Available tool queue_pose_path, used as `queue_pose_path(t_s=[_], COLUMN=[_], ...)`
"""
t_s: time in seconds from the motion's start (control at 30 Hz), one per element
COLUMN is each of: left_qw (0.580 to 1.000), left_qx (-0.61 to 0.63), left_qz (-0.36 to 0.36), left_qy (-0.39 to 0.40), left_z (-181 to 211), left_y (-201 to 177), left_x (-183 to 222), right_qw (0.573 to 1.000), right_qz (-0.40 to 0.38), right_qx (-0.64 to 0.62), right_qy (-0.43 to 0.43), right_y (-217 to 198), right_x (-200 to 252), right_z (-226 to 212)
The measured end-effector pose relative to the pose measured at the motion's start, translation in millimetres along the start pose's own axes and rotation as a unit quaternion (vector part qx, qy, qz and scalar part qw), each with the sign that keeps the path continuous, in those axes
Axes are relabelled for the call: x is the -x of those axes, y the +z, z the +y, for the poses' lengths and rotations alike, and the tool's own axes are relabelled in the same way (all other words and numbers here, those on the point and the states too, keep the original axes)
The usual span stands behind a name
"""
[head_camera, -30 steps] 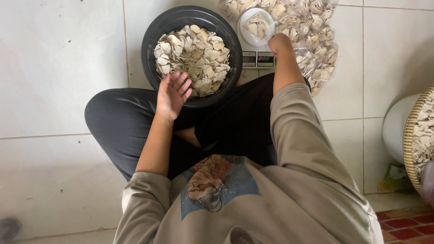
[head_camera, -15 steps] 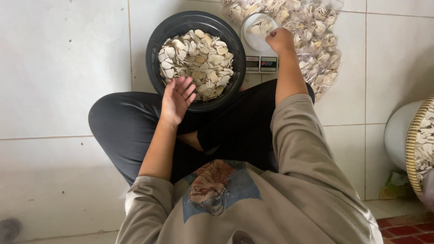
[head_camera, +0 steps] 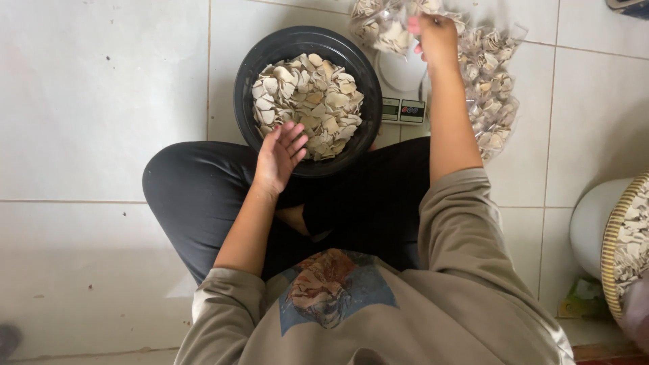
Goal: Packaging chips into small plastic bags using a spoon and weighing them on a digital scale.
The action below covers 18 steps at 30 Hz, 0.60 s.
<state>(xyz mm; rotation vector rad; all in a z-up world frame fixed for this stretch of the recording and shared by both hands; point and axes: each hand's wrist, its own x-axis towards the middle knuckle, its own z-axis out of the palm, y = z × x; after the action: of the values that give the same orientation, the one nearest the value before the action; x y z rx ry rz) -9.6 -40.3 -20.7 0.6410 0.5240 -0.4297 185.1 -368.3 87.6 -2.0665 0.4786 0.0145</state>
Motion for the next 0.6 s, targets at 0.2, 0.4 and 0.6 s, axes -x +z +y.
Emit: queue_pose_path(t_s=[0.2, 0.4, 0.6], left_qw=[1.0, 0.999, 1.0], left_qx=[0.012, 0.035, 0.024], left_qz=[-0.001, 0.006, 0.001], left_qy=[0.001, -0.007, -0.014], left_z=[-3, 1, 3], left_y=[-6, -9, -7], left_x=[-9, -9, -10], right_qw=[0.984, 0.927, 0.872], right_qz=[-0.075, -0.104, -0.038], right_qx=[-0.136, -0.287, -0.394], right_qy=[0.084, 0.216, 0.289], right_y=[56, 118, 141], right_x=[-18, -75, -104], right_z=[-55, -50, -18])
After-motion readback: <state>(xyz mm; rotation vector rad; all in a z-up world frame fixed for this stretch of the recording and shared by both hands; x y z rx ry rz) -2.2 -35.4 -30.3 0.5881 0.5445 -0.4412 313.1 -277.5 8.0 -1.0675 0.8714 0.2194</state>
